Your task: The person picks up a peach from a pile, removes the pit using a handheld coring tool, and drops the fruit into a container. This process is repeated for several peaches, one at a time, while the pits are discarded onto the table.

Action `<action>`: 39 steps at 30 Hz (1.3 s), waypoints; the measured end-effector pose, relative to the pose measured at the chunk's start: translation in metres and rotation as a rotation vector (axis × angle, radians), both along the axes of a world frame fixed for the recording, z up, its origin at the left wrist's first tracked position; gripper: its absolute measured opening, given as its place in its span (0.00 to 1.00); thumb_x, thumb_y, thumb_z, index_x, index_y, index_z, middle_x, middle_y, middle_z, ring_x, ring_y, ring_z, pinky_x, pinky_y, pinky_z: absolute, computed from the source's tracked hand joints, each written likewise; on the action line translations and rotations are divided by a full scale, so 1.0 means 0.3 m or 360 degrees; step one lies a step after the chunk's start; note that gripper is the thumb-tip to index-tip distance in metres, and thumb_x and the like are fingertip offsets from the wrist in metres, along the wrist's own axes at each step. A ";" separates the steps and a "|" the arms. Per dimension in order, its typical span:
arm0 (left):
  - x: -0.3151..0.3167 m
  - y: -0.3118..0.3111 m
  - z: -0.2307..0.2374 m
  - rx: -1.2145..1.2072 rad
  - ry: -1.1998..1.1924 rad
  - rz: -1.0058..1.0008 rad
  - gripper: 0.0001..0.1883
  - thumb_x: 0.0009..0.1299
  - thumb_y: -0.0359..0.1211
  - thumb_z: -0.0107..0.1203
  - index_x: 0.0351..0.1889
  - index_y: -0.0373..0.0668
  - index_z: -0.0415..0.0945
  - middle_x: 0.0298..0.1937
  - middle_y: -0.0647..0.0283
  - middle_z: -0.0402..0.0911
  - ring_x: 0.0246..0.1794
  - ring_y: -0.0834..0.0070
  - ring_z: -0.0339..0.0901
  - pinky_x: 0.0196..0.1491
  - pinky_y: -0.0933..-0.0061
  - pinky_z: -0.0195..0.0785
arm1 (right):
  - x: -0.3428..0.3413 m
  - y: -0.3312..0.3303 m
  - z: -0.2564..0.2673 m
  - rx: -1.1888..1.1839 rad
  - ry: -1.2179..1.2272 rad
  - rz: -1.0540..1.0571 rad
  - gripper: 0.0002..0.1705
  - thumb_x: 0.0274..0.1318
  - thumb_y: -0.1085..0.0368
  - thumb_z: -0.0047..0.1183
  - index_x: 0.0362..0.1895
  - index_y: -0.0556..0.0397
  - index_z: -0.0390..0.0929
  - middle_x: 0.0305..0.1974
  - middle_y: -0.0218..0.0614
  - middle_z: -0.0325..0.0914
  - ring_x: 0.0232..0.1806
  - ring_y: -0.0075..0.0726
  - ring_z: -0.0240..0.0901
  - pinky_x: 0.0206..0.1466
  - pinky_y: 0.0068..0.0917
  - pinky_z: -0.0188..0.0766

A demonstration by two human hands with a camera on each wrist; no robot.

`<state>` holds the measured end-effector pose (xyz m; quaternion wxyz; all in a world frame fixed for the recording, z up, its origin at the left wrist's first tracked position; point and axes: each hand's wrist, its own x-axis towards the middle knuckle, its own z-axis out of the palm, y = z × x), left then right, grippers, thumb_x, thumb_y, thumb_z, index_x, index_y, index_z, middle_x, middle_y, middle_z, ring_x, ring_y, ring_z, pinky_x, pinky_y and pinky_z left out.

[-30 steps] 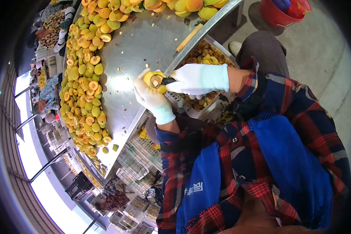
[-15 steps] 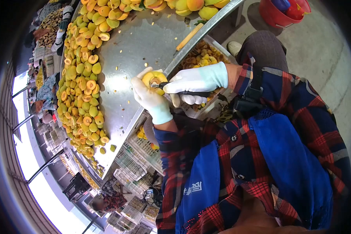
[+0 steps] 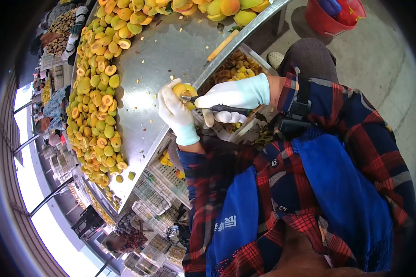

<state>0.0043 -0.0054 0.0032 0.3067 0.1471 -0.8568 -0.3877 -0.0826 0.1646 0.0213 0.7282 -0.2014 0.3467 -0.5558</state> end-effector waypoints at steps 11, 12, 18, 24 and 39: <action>-0.007 0.042 -0.019 0.0439 0.0113 0.0050 0.26 0.81 0.44 0.30 0.47 0.32 0.74 0.40 0.49 0.82 0.30 0.70 0.79 0.39 0.72 0.75 | 0.021 -0.031 -0.018 0.0146 0.0615 -0.0089 0.24 0.66 0.46 0.43 0.33 0.56 0.73 0.16 0.30 0.68 0.13 0.24 0.64 0.15 0.23 0.62; 0.003 0.031 -0.003 0.0689 0.0023 -0.0059 0.25 0.81 0.44 0.31 0.47 0.32 0.74 0.39 0.49 0.82 0.30 0.70 0.79 0.38 0.73 0.75 | 0.021 -0.034 -0.017 0.0146 0.0769 -0.0068 0.24 0.66 0.46 0.43 0.33 0.56 0.73 0.16 0.30 0.68 0.13 0.24 0.64 0.15 0.24 0.61; -0.001 0.059 -0.018 0.0335 0.0101 0.0056 0.26 0.80 0.44 0.30 0.47 0.31 0.73 0.37 0.49 0.82 0.31 0.69 0.80 0.36 0.72 0.76 | 0.053 -0.027 -0.052 -0.0013 -0.0032 -0.0102 0.24 0.66 0.46 0.44 0.32 0.56 0.74 0.15 0.31 0.68 0.11 0.26 0.64 0.13 0.24 0.60; 0.013 0.053 0.001 0.0580 0.0149 0.0063 0.29 0.80 0.48 0.28 0.46 0.31 0.74 0.36 0.49 0.83 0.30 0.69 0.80 0.37 0.71 0.75 | 0.031 -0.027 -0.014 0.0117 0.0597 0.0016 0.26 0.67 0.46 0.43 0.33 0.57 0.75 0.15 0.31 0.69 0.12 0.26 0.67 0.14 0.23 0.62; 0.041 0.078 0.042 0.0947 0.0130 -0.0140 0.27 0.80 0.47 0.33 0.42 0.32 0.76 0.34 0.52 0.84 0.27 0.69 0.80 0.35 0.73 0.74 | 0.088 -0.003 -0.079 -0.0318 -0.0032 0.0051 0.28 0.71 0.44 0.39 0.35 0.57 0.75 0.13 0.26 0.62 0.10 0.23 0.58 0.11 0.22 0.56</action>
